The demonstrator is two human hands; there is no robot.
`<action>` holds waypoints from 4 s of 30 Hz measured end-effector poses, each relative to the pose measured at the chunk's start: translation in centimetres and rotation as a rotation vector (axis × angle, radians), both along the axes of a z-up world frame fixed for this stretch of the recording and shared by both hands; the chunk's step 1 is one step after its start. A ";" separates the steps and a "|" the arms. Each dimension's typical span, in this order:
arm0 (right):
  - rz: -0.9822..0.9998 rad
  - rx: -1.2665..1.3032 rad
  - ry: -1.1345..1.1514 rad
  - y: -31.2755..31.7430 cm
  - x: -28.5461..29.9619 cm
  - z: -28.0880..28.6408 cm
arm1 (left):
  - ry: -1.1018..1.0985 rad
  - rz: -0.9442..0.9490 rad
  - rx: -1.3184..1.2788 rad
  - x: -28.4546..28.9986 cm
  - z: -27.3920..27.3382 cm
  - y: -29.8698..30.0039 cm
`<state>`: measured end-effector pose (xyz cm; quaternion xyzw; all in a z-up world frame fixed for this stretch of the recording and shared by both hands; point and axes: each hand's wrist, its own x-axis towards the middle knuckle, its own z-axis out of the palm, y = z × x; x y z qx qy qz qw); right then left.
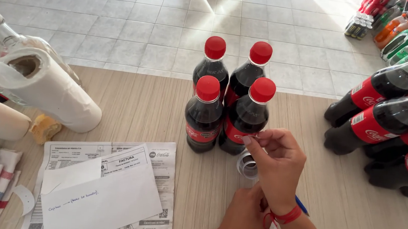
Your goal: Writing on a roll of adhesive labels and applying them to the caps of soda bottles on a store counter.
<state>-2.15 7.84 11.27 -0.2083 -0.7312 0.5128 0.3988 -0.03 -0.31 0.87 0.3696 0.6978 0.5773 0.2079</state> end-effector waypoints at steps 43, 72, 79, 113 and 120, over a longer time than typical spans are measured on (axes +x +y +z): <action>0.242 0.213 -0.339 6.0 -0.7 -2.8 | 0.051 0.067 -0.068 0.3 -0.9 0.6; -0.227 -0.031 -0.445 16.3 13.1 -2.7 | 0.071 0.079 -0.175 0.5 0.0 0.6; -0.265 -0.020 -0.513 18.1 14.9 -3.4 | 0.045 0.080 -0.234 0.5 0.1 0.7; 0.098 0.254 -0.632 13.0 9.6 -5.3 | -0.249 0.195 -0.197 -0.2 0.3 1.2; 0.033 0.557 -1.061 11.4 14.1 -10.7 | -0.467 0.127 -0.099 -0.7 2.6 1.0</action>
